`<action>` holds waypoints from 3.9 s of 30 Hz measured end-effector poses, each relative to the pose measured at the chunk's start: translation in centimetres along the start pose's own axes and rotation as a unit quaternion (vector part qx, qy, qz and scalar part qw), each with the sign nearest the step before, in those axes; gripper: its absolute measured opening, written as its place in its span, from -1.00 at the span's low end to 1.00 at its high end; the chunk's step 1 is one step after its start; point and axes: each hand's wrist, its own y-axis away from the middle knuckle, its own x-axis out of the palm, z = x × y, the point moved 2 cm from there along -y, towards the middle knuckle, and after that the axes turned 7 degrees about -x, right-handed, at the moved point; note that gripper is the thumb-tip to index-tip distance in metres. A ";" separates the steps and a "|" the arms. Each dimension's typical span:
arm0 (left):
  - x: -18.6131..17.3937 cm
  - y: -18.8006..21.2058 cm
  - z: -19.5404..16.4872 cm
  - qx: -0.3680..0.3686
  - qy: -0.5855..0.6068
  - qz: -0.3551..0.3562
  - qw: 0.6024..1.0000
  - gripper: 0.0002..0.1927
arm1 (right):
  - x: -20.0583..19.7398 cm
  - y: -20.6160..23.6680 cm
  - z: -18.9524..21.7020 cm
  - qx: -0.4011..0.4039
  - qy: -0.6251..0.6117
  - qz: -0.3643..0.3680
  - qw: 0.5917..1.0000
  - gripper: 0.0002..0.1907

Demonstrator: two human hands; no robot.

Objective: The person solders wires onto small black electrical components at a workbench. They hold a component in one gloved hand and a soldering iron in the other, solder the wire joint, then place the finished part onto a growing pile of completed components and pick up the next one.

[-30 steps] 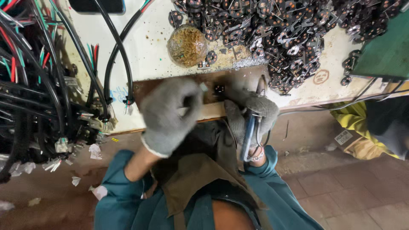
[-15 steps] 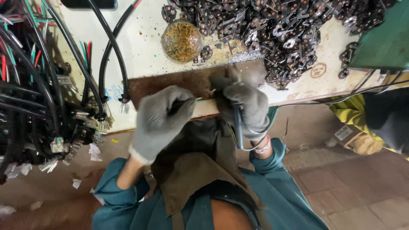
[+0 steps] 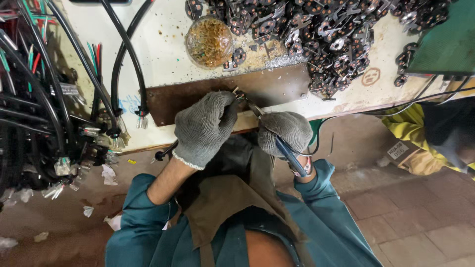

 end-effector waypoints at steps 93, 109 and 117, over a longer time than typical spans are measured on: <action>1.1 -1.0 -1.1 -0.053 -0.036 0.052 0.997 -0.84 | 1.3 -2.7 3.5 0.162 -0.117 -0.035 0.979 -0.85; -3.2 -0.5 -1.2 0.001 0.179 0.145 0.973 -0.76 | 3.0 -0.4 1.1 0.086 -0.042 0.060 0.994 -0.85; -2.9 0.2 -0.5 -0.095 0.169 0.131 0.972 -0.87 | 1.8 -1.5 1.6 0.074 0.003 -0.015 0.997 -0.65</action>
